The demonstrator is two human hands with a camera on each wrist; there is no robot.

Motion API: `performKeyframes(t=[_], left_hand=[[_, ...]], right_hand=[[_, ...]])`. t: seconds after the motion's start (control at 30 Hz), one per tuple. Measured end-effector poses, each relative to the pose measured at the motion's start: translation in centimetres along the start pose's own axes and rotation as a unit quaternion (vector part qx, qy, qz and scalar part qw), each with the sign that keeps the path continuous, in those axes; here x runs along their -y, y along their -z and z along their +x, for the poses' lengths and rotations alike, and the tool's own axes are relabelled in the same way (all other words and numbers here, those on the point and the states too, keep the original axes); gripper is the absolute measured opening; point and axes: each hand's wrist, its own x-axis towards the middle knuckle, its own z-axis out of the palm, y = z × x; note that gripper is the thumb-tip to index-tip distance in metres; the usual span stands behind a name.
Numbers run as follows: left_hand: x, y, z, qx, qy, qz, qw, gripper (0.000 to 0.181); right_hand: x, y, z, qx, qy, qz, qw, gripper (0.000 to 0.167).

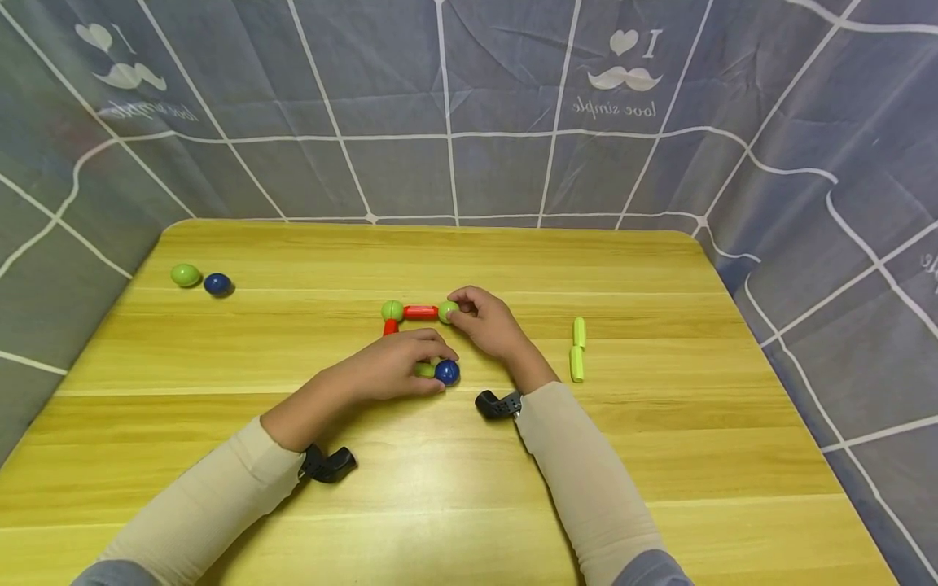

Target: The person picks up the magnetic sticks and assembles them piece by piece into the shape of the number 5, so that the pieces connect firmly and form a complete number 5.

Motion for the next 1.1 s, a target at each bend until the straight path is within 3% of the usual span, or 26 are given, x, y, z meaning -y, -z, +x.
performKeyframes(t=[0.67, 1.1], left_hand=[[0.07, -0.09, 0.17, 0.021, 0.002, 0.036, 0.9991, 0.043], [0.29, 0.03, -0.07, 0.008, -0.003, -0.004, 1.0000, 0.045]], right_hand=[[-0.16, -0.05, -0.09, -0.002, 0.002, 0.009, 1.0000, 0.026], [0.18, 0.04, -0.06, -0.001, 0.004, 0.003, 1.0000, 0.025]])
